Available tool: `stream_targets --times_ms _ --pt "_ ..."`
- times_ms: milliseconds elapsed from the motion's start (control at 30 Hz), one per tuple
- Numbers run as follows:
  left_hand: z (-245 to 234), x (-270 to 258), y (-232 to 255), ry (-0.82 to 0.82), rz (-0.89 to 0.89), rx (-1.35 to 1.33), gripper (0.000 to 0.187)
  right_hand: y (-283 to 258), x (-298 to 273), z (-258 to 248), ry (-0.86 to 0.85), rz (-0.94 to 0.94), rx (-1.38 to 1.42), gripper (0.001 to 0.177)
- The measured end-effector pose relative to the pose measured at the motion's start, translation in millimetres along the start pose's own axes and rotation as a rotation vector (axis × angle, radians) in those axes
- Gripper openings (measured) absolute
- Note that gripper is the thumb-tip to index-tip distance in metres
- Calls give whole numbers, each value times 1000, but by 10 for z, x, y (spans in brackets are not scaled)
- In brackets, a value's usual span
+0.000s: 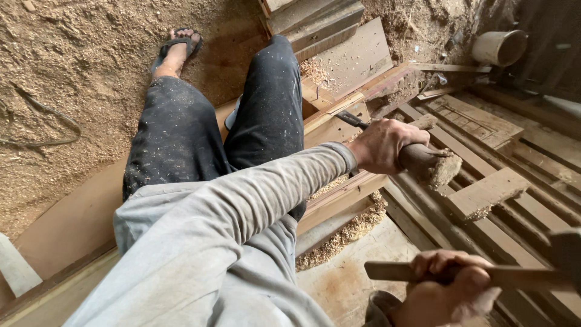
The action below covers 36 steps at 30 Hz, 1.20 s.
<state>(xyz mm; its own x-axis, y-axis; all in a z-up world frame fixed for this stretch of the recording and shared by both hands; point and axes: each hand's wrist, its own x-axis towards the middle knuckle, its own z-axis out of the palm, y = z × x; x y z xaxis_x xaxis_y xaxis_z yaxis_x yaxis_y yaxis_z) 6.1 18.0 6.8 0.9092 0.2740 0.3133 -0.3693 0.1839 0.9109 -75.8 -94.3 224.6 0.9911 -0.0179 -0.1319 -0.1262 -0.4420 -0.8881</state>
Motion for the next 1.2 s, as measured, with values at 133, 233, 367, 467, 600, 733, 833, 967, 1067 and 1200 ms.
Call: stream_targets --times_ms 133,233,367,467,600,733,833,967,1067,1200 --pt "-30 9 10 18 35 -57 5 216 91 -168 -130 161 -469 31" --pt "136 -67 -83 16 20 -102 8 -53 -127 142 81 -149 -262 45" --pt "80 -55 -39 -10 26 -83 15 307 0 -103 -44 74 89 42" --pt "88 -63 -172 -31 16 -72 5 194 -72 122 15 192 -581 23" --pt "177 -166 -144 -34 8 -69 20 261 -161 2 55 38 -378 23" --pt "113 -170 -238 -48 0 -41 19 331 -96 40 -15 160 -418 19" --pt "115 -81 -263 -28 62 -107 12 355 -149 304 58 -43 -207 23" --pt "68 -70 -324 -75 68 -81 8 515 -119 162 98 222 -290 17" --pt "-102 -61 -294 -173 48 -125 22 463 -236 235 174 70 -165 28" --pt "-435 212 -357 101 103 -217 13 750 -296 328 248 186 -11 23"
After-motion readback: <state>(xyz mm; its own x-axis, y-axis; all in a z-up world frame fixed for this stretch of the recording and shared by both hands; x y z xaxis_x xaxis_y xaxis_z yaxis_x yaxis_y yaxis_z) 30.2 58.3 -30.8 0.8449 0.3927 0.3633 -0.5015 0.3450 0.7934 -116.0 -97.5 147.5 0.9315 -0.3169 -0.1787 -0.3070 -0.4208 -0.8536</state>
